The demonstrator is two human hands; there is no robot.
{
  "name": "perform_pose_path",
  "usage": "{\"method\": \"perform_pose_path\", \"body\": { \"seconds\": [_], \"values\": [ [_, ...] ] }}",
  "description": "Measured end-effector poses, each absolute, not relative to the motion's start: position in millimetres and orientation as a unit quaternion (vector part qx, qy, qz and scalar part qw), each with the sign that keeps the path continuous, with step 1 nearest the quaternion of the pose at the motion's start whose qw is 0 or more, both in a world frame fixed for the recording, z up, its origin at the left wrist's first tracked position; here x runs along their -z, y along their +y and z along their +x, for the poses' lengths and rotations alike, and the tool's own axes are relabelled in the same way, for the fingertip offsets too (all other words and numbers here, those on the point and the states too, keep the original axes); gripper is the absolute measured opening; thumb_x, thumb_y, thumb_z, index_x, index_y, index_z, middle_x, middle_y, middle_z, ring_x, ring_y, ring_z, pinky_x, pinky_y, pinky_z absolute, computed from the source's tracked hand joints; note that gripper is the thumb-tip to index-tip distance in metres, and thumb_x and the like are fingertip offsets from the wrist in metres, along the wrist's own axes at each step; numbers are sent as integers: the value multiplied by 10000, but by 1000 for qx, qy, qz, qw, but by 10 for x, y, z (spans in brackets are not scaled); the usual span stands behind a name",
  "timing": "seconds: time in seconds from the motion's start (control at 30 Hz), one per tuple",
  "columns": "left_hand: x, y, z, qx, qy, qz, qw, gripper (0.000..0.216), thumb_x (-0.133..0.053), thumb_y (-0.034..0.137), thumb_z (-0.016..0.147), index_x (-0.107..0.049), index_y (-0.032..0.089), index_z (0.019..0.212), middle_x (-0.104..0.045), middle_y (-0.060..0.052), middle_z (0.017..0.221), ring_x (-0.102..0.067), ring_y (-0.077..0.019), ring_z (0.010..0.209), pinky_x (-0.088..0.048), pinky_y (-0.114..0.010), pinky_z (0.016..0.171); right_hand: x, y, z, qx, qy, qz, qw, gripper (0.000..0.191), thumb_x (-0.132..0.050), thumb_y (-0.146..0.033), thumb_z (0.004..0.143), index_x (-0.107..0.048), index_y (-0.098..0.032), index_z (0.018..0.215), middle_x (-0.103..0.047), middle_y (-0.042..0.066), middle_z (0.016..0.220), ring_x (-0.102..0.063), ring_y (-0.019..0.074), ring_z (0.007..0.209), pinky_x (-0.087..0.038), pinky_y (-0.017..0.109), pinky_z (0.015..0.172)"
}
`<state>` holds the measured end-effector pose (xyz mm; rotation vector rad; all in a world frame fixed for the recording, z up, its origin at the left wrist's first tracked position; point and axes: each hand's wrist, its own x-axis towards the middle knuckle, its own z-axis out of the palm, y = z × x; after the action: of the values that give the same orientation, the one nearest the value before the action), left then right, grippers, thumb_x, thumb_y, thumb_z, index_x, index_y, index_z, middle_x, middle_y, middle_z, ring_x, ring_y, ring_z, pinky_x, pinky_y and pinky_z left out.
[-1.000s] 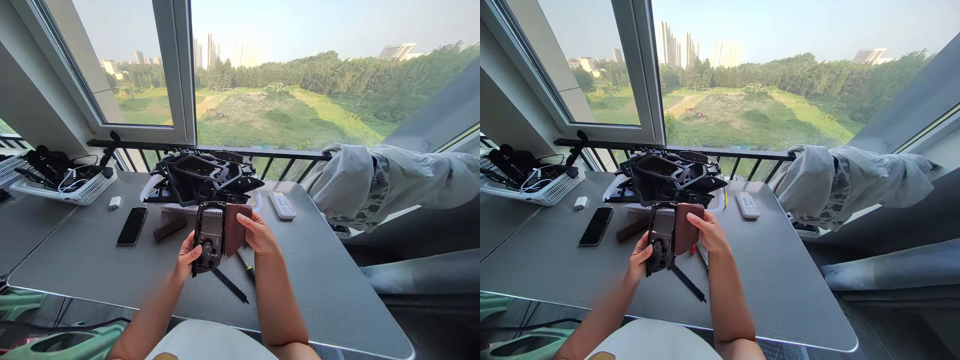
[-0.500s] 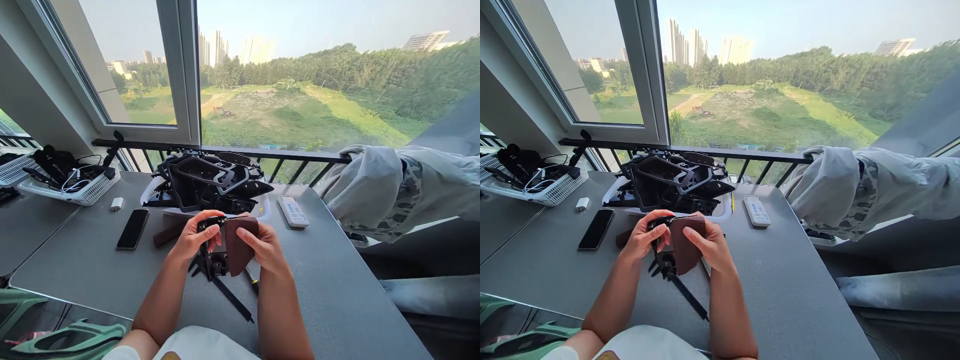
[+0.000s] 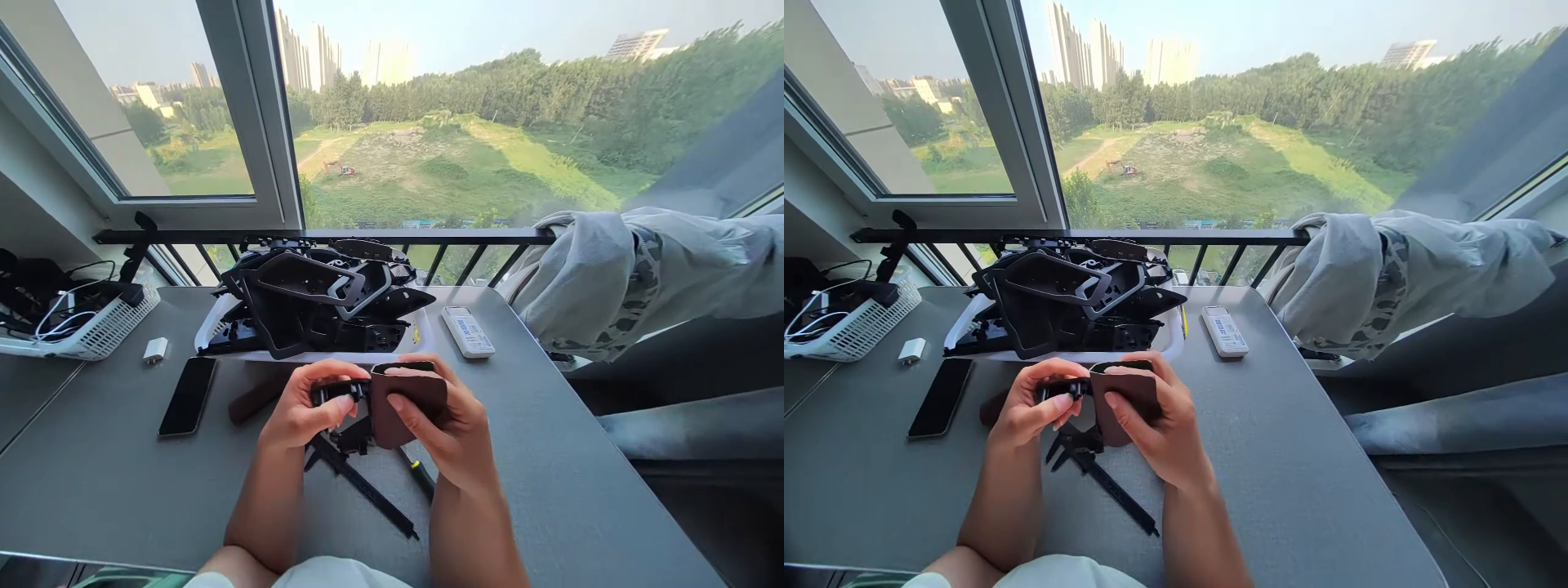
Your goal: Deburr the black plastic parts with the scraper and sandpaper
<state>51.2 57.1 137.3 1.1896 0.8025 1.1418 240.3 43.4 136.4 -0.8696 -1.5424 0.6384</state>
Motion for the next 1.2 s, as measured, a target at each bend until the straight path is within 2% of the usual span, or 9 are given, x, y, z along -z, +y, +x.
{"method": "perform_pose_path", "body": {
  "seconds": [0.27,0.47,0.57,0.67,0.83,0.9,1.0,1.1,1.2],
  "values": [
    [-1355,595,520,-471,382,551,573,218,-737,247,693,-792,205,900,-623,-18,578,-475,-103,448,-429,-246,489,-1351,405,2422,-211,-698,-373,573,309,-648,-121,859,-726,-303,1095,-694,35,1034,-677,170,865,-574,285,729],
    [-1385,580,527,-466,394,549,572,237,-756,242,681,-811,191,905,-652,-43,555,-607,-198,557,-503,-305,571,-1390,377,2474,-226,-718,-367,547,265,-622,-125,870,-748,-274,1049,-721,49,1008,-698,180,828,-583,281,695],
    [-1388,584,531,-463,396,578,542,239,-726,246,719,-811,201,938,-724,-75,672,-664,-234,642,-526,-321,603,-1408,371,2498,-241,-723,-363,536,253,-624,-128,868,-751,-268,1035,-724,47,985,-698,174,797,-580,269,664],
    [-1380,590,533,-471,396,602,509,232,-716,235,732,-812,212,942,-763,-87,798,-681,-235,673,-537,-325,631,-1408,378,2499,-221,-709,-383,550,259,-624,-112,867,-749,-264,1036,-723,48,1002,-696,177,835,-582,278,709],
    [-1409,586,526,-459,389,611,514,243,-701,255,757,-805,192,968,-769,-90,821,-689,-230,724,-543,-319,686,-1426,381,2505,-253,-729,-347,533,254,-621,-108,861,-758,-250,1021,-726,47,956,-692,160,755,-570,246,632],
    [-1422,581,520,-446,383,628,510,267,-677,270,789,-792,192,1017,-772,-89,868,-688,-219,754,-541,-310,704,-1442,376,2508,-254,-717,-349,547,248,-625,-102,856,-762,-244,1008,-724,48,947,-692,163,763,-570,249,647],
    [-1417,572,512,-442,381,640,500,283,-651,290,827,-776,197,1063,-766,-84,880,-669,-183,718,-528,-280,674,-1464,366,2514,-261,-707,-353,554,256,-629,-85,848,-764,-240,1001,-721,49,953,-688,162,774,-567,250,664],
    [-1372,569,507,-450,375,627,514,290,-643,302,846,-769,192,1084,-721,-55,727,-598,-125,572,-489,-234,562,-1469,364,2546,-307,-710,-337,537,215,-636,-116,853,-770,-227,980,-723,60,935,-677,164,739,-558,252,628],
    [-1306,572,511,-482,343,591,548,296,-634,318,864,-761,188,1097,-652,-25,639,-498,-71,456,-413,-187,437,-1440,399,2589,-380,-668,-325,551,134,-646,-223,877,-774,-217,915,-716,72,898,-665,186,735,-558,288,639]
  ]
}}
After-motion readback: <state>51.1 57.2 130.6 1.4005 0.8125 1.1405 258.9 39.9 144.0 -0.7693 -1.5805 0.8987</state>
